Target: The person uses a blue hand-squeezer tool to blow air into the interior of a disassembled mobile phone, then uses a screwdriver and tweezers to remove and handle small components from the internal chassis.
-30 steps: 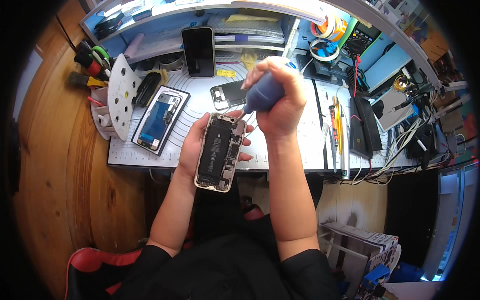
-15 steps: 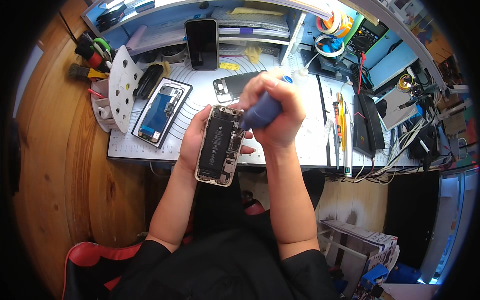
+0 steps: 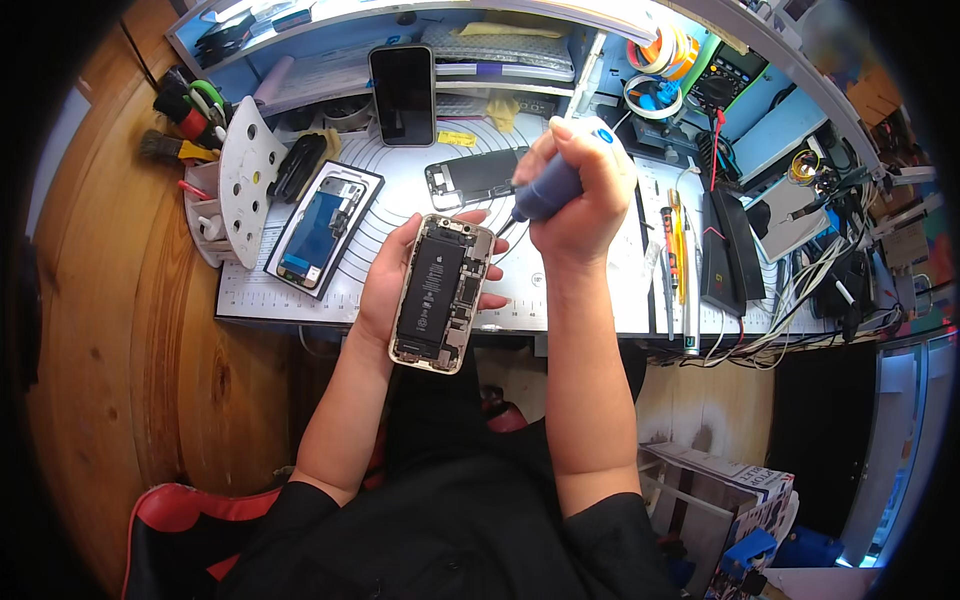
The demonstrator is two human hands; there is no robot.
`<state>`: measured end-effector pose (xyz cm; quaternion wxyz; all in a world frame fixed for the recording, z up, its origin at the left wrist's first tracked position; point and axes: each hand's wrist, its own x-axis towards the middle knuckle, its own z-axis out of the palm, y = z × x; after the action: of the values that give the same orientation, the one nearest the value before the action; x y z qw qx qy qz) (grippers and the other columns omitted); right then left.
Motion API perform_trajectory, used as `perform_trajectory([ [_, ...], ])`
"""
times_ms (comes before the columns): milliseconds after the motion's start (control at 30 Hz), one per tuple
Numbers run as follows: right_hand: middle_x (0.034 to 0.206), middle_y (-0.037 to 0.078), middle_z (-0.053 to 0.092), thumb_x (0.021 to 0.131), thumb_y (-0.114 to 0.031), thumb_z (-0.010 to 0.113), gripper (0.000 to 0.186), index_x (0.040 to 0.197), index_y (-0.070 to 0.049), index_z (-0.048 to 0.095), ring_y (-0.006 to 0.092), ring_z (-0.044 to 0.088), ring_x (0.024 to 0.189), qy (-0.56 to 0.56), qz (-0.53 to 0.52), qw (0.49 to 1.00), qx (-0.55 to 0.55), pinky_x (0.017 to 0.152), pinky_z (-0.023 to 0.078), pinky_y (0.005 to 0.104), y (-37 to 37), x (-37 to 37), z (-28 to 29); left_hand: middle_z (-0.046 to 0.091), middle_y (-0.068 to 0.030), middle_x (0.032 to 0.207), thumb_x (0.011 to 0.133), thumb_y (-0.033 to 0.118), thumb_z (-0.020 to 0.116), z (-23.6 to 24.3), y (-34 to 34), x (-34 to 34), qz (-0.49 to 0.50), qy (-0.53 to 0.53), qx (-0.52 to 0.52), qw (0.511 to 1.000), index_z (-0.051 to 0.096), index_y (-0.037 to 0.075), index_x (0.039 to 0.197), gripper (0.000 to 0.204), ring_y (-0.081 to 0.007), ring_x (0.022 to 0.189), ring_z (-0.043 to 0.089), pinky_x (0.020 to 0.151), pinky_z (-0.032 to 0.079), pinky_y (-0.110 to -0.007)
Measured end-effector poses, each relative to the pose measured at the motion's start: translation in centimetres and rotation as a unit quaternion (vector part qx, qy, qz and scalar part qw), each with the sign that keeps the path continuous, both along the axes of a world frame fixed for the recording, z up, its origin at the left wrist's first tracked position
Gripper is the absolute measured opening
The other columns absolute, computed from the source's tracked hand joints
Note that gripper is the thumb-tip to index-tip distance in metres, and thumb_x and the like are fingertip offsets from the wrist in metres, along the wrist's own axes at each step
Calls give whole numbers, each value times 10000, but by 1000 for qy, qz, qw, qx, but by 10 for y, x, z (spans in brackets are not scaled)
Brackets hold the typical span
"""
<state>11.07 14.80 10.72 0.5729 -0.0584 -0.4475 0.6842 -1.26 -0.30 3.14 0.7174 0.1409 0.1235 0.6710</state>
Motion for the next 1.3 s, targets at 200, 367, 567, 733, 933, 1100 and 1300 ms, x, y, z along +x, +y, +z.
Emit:
perform_trajectory([
  [200, 635, 85, 477, 893, -272, 572, 291, 723, -47, 505, 205, 498, 617, -55, -45, 997, -17, 642, 433, 348, -20, -8, 13, 591, -301, 1398, 1102, 480, 280, 0, -2, -1, 5, -2, -2, 1000, 369, -15, 1589, 699, -379, 1163, 674, 1018, 556, -605],
  [367, 671, 80, 490, 913, -266, 545, 262, 782, -40, 526, 223, 497, 654, -23, 44, 999, -12, 643, 431, 362, -23, -1, 1, 616, -272, 1383, 1103, 477, 290, -1, -2, -1, 12, 18, -7, 1000, 365, -16, 1591, 697, -378, 1171, 674, 1026, 549, -613],
  [567, 689, 94, 503, 921, -288, 534, 287, 795, -30, 535, 223, 494, 660, -13, 120, 991, -50, 661, 439, 369, -40, 4, -10, 637, -238, 1351, 1114, 473, 272, 4, -2, 1, 2, -35, -1, 999, 399, -3, 1569, 671, -355, 1155, 680, 1017, 557, -616],
  [733, 683, 96, 500, 919, -276, 535, 282, 812, -17, 548, 233, 515, 652, 65, 209, 976, -1, 559, 454, 372, -39, 12, -25, 660, -198, 1348, 1106, 463, 290, 0, 1, 0, -10, -34, 24, 999, 378, -16, 1579, 678, -326, 1184, 694, 1052, 533, -640],
  [933, 610, 58, 447, 916, -247, 537, 279, 718, -66, 461, 181, 442, 552, -35, 91, 993, -67, 540, 446, 329, -72, 11, -14, 720, -189, 1137, 1125, 479, 259, -6, 0, -4, 8, 0, -15, 1000, 491, 21, 1510, 641, -326, 1010, 733, 908, 626, -521],
  [1100, 651, 66, 478, 910, -232, 546, 252, 740, -59, 476, 188, 472, 582, -27, 167, 985, -20, 555, 444, 323, -82, 19, -18, 707, -210, 1173, 1125, 481, 264, -4, 2, -4, 7, -9, 8, 1000, 472, 16, 1511, 639, -320, 1013, 725, 936, 617, -518],
  [1300, 782, 167, 600, 930, -169, 592, 199, 850, 12, 574, 243, 587, 715, 14, 69, 998, 3, 691, 503, 369, -78, 49, -19, 622, -291, 1346, 1100, 524, 322, 3, -3, 1, 35, 6, -4, 999, 413, -37, 1538, 717, -348, 1107, 688, 1031, 561, -524],
])
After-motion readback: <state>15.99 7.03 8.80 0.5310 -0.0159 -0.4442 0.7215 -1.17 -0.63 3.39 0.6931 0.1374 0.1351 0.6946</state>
